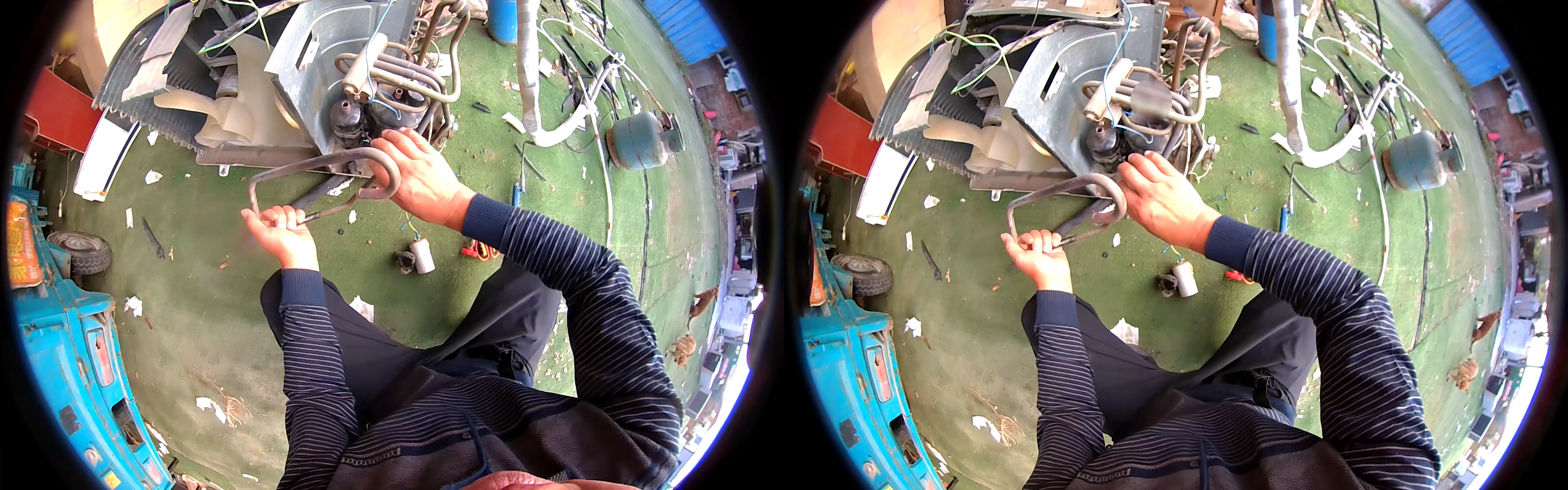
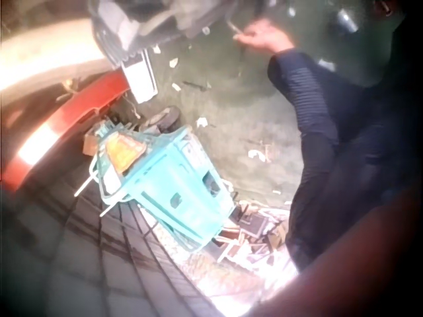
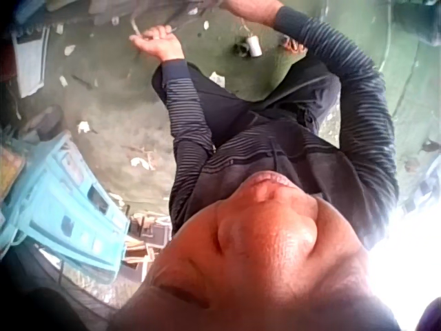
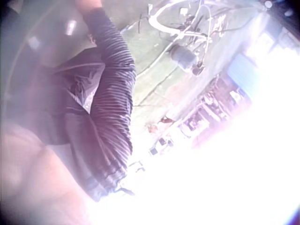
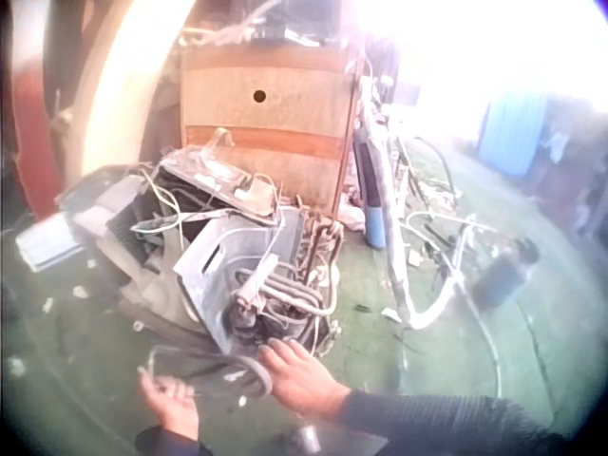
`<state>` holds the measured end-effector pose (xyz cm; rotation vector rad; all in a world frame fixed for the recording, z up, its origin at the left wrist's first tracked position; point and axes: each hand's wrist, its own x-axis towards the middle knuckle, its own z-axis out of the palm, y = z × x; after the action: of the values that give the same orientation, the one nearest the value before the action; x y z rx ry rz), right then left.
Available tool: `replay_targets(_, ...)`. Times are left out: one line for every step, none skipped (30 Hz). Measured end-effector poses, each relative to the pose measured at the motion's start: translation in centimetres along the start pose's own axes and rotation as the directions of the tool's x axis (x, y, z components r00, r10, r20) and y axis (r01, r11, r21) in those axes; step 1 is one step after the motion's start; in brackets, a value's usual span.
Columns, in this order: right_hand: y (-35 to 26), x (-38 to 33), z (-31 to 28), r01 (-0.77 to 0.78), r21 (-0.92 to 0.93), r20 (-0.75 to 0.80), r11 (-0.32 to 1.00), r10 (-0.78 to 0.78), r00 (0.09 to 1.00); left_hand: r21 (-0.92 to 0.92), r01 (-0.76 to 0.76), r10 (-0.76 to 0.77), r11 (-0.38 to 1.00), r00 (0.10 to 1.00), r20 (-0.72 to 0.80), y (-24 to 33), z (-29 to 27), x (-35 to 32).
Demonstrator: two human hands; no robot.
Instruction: The person sits on the floor and disassembles a large appliance, likely an air conditioner unit. They use their hands to pull apart metal pipes and wires, separating components from the main body of the unit.
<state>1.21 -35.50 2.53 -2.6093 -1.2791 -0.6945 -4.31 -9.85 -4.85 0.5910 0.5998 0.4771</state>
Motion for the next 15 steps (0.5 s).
replay_targets(0.8,0.2,0.4,0.025,0.010,0.171,1.000,-0.026,0.985,-0.025,-0.006,0.005,1.000,1.000,-0.021,-0.2,0.4,0.1)
replay_targets(1.6,0.0,1.4,0.048,-0.056,0.343,0.997,-0.026,0.939,-0.030,-0.002,0.002,1.000,1.000,-0.017,-0.3,0.6,0.3)
replay_targets(2.1,0.4,1.3,0.121,-0.087,0.348,0.989,-0.083,0.934,-0.034,0.003,-0.003,0.999,1.000,-0.015,-0.3,0.7,0.5)
replay_targets(2.5,0.9,1.2,0.193,-0.116,0.354,0.974,-0.141,0.924,-0.038,0.006,-0.007,0.999,1.000,-0.014,-0.3,0.8,0.6)
replay_targets(3.0,1.6,1.1,0.197,-0.088,0.427,0.976,-0.141,0.893,-0.040,0.003,-0.004,0.999,1.000,-0.015,-0.3,0.9,0.6)
replay_targets(3.2,2.1,1.4,0.195,-0.052,0.496,0.979,-0.145,0.856,-0.054,-0.003,0.002,0.999,1.000,-0.020,-0.2,1.0,0.6)
replay_targets(3.4,2.6,1.7,0.192,-0.016,0.561,0.981,-0.150,0.814,-0.067,-0.010,0.008,0.998,1.000,-0.025,0.0,1.3,0.5)
replay_targets(3.7,2.9,2.1,0.185,0.009,0.542,0.983,-0.160,0.825,-0.081,-0.018,0.015,0.997,0.999,-0.030,0.1,1.5,0.6)
replay_targets(3.7,2.8,2.5,0.171,0.039,0.524,0.985,-0.166,0.836,-0.081,-0.021,0.022,0.996,1.000,0.006,0.3,1.3,0.8)
replay_targets(3.8,2.7,3.0,0.156,0.069,0.505,0.985,-0.170,0.846,-0.082,-0.024,0.028,0.996,0.999,0.042,0.5,1.1,1.2)
replay_targets(4.2,1.7,4.3,0.098,0.106,0.462,0.989,-0.137,0.876,-0.083,-0.027,0.033,0.996,0.996,0.078,0.7,1.0,1.5)
replay_targets(4.3,1.7,4.6,0.070,0.118,0.456,0.991,-0.117,0.882,-0.071,-0.035,0.042,0.997,0.994,0.099,1.0,1.3,1.7)
replay_targets(4.6,1.6,4.8,0.053,0.206,0.408,0.977,-0.134,0.903,-0.060,-0.043,0.050,0.997,0.992,0.119,1.3,1.6,1.8)
replay_targets(4.9,1.5,4.9,0.038,0.292,0.358,0.956,-0.146,0.922,-0.049,-0.050,0.056,0.998,0.988,0.141,1.5,2.0,1.7)
replay_targets(4.7,1.9,4.8,0.043,0.226,0.419,0.973,-0.137,0.897,-0.034,-0.088,0.092,0.996,0.986,0.141,1.8,2.3,1.6)
